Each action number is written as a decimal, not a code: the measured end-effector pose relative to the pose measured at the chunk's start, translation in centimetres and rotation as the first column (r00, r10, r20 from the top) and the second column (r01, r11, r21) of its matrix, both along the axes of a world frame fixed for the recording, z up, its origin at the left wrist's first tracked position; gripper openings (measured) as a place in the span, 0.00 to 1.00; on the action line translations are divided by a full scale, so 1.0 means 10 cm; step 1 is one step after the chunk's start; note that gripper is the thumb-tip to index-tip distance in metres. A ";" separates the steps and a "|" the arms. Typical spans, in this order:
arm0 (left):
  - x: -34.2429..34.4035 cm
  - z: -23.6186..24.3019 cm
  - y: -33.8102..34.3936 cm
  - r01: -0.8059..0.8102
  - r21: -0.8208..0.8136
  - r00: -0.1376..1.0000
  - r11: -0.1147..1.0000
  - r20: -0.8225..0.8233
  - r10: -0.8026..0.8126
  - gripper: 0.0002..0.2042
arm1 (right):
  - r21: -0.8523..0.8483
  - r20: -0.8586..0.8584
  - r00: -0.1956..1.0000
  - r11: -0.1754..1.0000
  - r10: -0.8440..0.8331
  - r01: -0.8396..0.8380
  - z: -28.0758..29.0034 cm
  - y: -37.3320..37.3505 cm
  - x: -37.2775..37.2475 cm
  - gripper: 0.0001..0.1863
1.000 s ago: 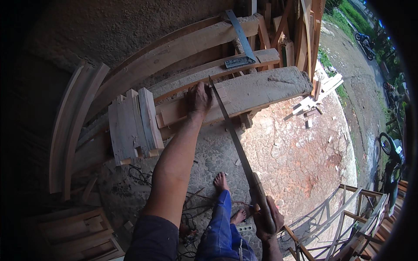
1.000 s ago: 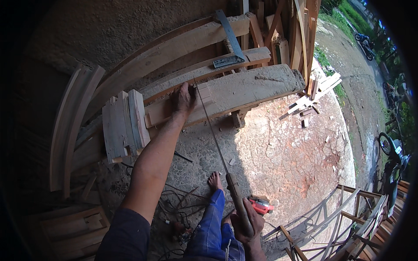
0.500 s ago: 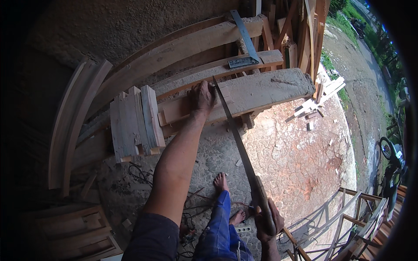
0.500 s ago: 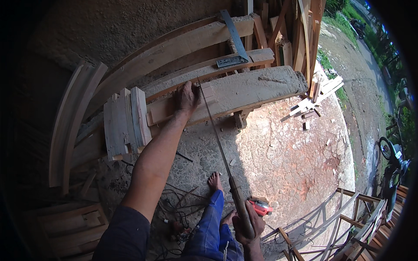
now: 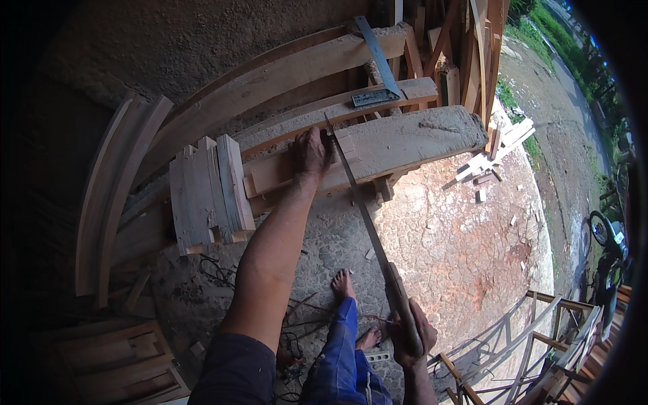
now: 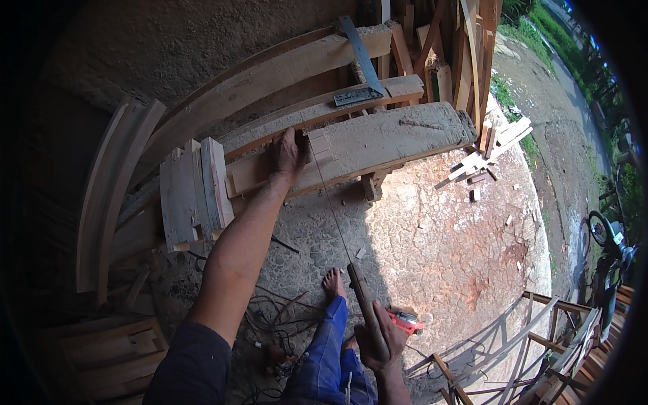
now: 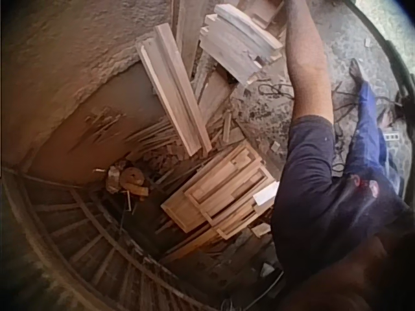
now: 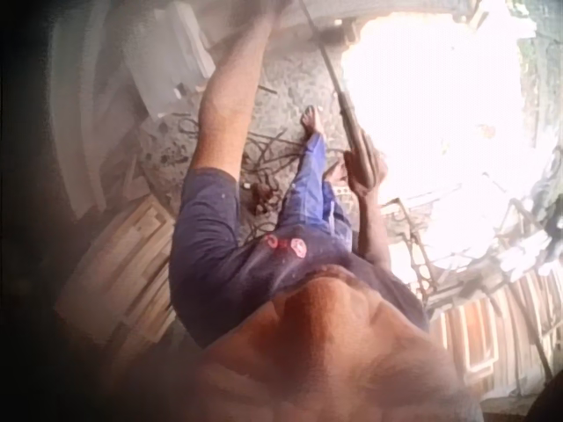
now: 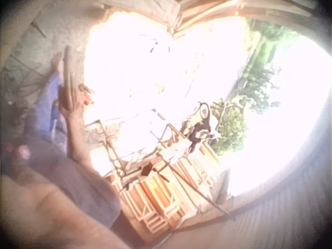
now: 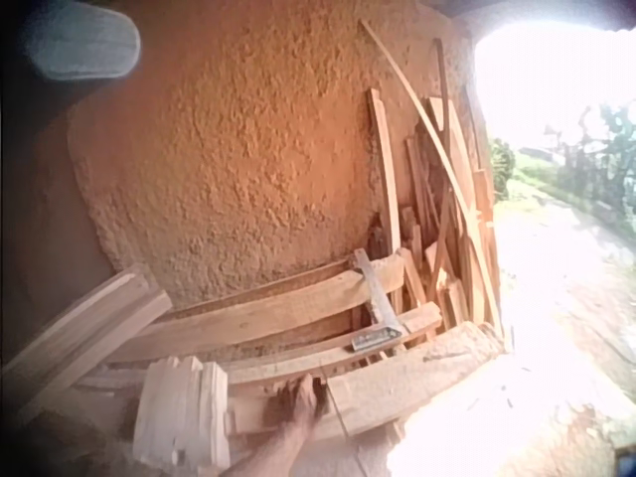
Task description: The person picks up a long wooden plank, walks through a cluttered workshop, and sits on the floor. They then use a hand saw to cut a small wooden piece placed on a workbench, repeating the sawing motion multiple times.
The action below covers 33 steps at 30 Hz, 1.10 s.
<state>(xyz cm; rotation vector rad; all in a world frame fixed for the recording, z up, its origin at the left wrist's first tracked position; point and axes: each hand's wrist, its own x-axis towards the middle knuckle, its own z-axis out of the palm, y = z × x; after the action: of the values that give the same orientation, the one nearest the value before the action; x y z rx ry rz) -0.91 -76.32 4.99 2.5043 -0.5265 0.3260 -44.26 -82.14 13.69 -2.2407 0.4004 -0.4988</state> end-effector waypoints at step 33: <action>0.09 0.03 0.00 0.036 0.026 0.999 0.999 -0.003 -0.036 0.07 | 0.244 0.136 0.989 0.969 -0.060 0.025 -0.21 -0.13 1.58 0.30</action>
<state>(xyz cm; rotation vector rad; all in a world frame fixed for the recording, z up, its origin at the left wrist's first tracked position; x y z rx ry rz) -0.01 -76.36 5.25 2.5163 -0.5777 0.3045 -28.44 -83.49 11.55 -1.9522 0.4124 -0.5958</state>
